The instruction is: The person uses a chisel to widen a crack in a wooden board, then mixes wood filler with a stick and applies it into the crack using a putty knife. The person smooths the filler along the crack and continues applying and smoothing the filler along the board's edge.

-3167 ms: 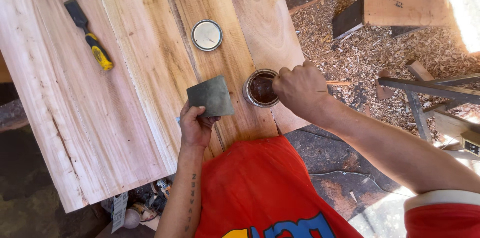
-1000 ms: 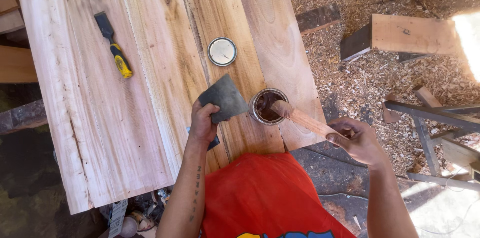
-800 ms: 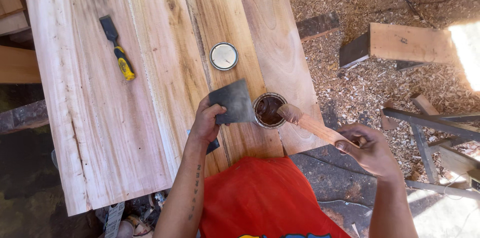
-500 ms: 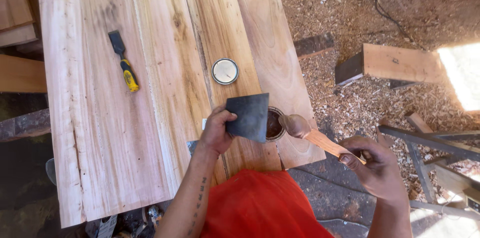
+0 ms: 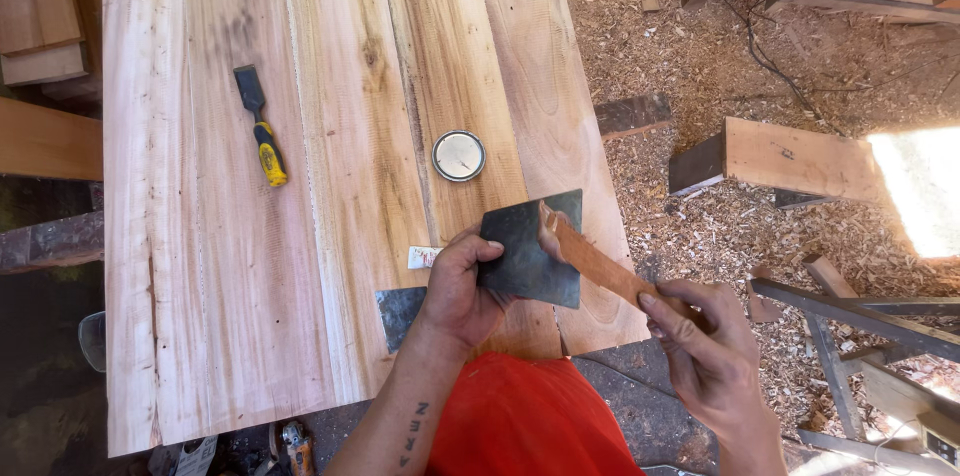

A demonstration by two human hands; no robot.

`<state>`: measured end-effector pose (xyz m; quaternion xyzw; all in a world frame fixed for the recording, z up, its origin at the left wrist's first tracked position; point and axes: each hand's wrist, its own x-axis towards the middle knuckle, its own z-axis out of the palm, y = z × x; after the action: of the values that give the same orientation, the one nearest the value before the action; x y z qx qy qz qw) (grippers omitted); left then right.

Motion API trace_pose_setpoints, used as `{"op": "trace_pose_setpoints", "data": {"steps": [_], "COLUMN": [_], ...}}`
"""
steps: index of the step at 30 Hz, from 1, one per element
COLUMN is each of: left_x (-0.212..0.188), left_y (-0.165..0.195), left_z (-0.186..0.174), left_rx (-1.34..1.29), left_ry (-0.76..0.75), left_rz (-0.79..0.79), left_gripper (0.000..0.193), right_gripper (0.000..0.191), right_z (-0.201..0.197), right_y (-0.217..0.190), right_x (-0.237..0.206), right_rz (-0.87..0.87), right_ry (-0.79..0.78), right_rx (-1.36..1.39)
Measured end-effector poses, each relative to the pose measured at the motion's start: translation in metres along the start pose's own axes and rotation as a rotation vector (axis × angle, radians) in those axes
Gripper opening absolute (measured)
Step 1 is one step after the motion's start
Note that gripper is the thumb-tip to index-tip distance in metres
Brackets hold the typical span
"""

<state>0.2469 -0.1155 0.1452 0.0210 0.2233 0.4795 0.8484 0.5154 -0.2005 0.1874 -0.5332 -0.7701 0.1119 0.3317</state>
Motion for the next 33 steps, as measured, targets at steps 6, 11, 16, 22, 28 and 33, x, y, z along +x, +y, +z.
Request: {"op": "trace_pose_setpoints", "data": {"steps": [6, 11, 16, 22, 28, 33], "left_x": [0.007, 0.014, 0.018, 0.02, 0.018, 0.019], "left_y": [-0.008, -0.016, -0.018, -0.016, -0.012, -0.015], "left_z": [-0.015, -0.018, -0.024, -0.039, -0.042, -0.036], "left_rx": [-0.148, -0.239, -0.267, -0.182, -0.171, -0.113], "left_ry": [-0.2, -0.193, 0.004, -0.062, 0.105, 0.088], "left_rz": [-0.072, -0.154, -0.18, -0.075, -0.071, -0.097], "left_gripper": [0.057, 0.063, 0.057, 0.039, 0.04, 0.036], "right_gripper": [0.057, 0.062, 0.061, 0.053, 0.05, 0.047], "right_z": [-0.031, -0.054, -0.068, -0.069, -0.057, -0.039], "right_y": [-0.006, -0.004, 0.002, 0.006, -0.011, -0.023], "right_x": [0.0, -0.005, -0.008, -0.009, -0.005, 0.003], "right_rz": [-0.078, -0.037, -0.108, 0.026, 0.157, 0.134], "right_ry": [-0.114, -0.203, -0.23, -0.246, -0.146, -0.196], "right_rx": [-0.165, -0.23, -0.33, -0.378, -0.164, -0.183]}}
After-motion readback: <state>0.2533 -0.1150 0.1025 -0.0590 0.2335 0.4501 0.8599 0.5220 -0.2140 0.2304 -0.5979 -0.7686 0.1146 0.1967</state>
